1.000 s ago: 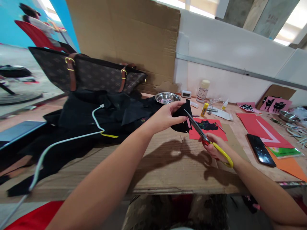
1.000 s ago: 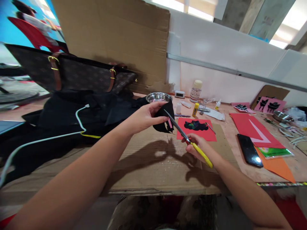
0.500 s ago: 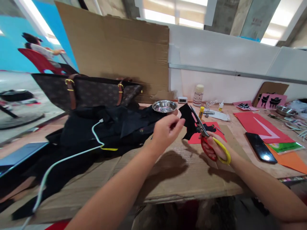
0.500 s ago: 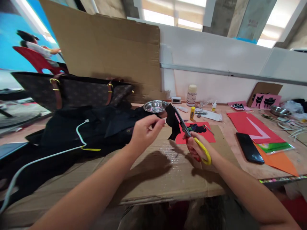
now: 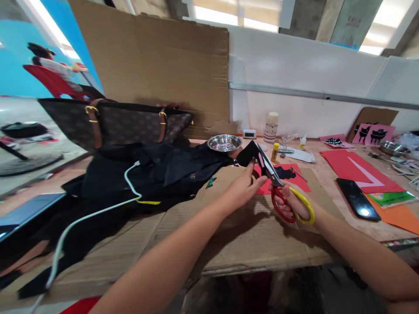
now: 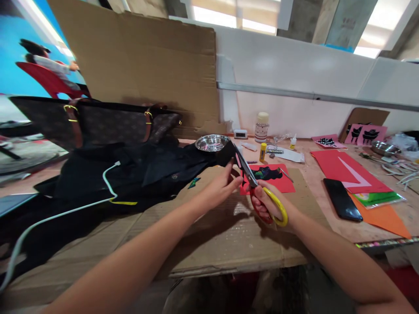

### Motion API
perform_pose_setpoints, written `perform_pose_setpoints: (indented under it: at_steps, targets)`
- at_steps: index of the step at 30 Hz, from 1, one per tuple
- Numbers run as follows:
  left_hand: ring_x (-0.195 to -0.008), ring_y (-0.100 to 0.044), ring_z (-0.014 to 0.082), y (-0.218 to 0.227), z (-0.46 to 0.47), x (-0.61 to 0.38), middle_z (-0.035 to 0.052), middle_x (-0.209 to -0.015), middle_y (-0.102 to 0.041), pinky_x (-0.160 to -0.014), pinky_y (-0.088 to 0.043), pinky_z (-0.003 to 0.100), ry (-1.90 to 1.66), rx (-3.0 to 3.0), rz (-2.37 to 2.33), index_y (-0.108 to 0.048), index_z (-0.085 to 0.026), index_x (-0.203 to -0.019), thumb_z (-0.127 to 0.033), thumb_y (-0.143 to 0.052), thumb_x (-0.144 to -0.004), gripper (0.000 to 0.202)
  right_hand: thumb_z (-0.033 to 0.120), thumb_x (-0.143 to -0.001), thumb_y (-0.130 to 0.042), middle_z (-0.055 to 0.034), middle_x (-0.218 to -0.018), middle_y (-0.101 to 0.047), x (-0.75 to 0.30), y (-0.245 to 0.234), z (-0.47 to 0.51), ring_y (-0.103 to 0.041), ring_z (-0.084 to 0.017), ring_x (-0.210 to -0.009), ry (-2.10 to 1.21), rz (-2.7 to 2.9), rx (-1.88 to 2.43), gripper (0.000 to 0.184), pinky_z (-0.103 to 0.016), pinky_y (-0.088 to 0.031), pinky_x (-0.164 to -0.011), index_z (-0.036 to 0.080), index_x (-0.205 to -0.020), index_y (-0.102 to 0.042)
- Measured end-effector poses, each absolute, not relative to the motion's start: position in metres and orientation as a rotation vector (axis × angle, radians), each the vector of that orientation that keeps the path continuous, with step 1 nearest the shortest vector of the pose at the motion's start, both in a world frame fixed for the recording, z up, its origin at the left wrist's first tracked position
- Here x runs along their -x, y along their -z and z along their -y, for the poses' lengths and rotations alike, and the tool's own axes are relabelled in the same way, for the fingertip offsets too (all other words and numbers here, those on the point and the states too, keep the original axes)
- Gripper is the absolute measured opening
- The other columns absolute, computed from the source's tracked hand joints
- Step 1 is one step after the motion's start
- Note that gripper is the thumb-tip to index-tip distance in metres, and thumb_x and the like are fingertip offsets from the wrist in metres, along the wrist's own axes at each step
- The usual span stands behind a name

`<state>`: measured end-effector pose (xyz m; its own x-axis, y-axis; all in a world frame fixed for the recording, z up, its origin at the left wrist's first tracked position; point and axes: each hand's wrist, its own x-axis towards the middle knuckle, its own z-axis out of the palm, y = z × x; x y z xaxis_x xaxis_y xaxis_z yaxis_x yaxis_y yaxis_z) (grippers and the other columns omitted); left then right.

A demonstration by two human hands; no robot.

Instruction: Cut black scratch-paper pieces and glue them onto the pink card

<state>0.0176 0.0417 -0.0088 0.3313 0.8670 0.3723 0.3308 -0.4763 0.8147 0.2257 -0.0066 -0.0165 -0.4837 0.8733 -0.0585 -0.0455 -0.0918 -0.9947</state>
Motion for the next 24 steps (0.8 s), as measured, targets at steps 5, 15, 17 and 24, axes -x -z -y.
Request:
perform_pose_setpoints:
  at_steps: [5, 15, 17, 24]
  targets:
    - [-0.097, -0.069, 0.0232, 0.0, -0.043, -0.018, 0.0106, -0.113, -0.072, -0.092, -0.054, 0.037, -1.383, -1.71, -1.029, -0.056, -0.021, -0.134, -0.056, -0.064, -0.091, 0.056, 0.09, -0.078, -0.06, 0.0099, -0.06, -0.039, -0.223, 0.017, 0.007, -0.027, -0.004, -0.04, -1.635, 1.512, 0.944, 0.069, -0.018, -0.024, -0.034, 0.024, -0.083, -0.041]
    - [-0.103, -0.073, 0.0246, -0.008, -0.045, -0.017, 0.0093, -0.109, -0.079, -0.098, -0.058, 0.041, -1.644, -1.197, -0.835, -0.072, -0.018, -0.101, -0.05, -0.084, -0.074, 0.044, 0.087, -0.078, -0.063, 0.0105, -0.065, -0.037, -0.217, 0.01, 0.014, -0.024, -0.004, -0.045, -1.585, 1.601, 0.903, 0.07, -0.018, -0.022, -0.035, 0.022, -0.097, -0.047]
    - [-0.096, -0.073, 0.0236, -0.011, -0.043, -0.015, 0.0083, -0.103, -0.079, -0.094, -0.06, 0.04, -1.63, -1.203, -0.818, -0.072, -0.017, -0.099, -0.05, -0.085, -0.074, 0.043, 0.087, -0.079, -0.061, 0.0106, -0.065, -0.036, -0.218, 0.01, 0.014, -0.024, -0.005, -0.045, -1.577, 1.643, 0.899, 0.069, -0.018, -0.023, -0.035, 0.023, -0.098, -0.046]
    - [-0.097, -0.073, 0.0244, -0.018, -0.041, -0.011, 0.0077, -0.101, -0.078, -0.091, -0.061, 0.04, -1.612, -1.217, -0.767, -0.071, -0.017, -0.098, -0.046, -0.086, -0.073, 0.041, 0.088, -0.081, -0.058, 0.0104, -0.066, -0.035, -0.22, 0.01, 0.016, -0.023, -0.005, -0.046, -1.541, 1.712, 0.848, 0.07, -0.02, -0.024, -0.038, 0.023, -0.104, -0.046]
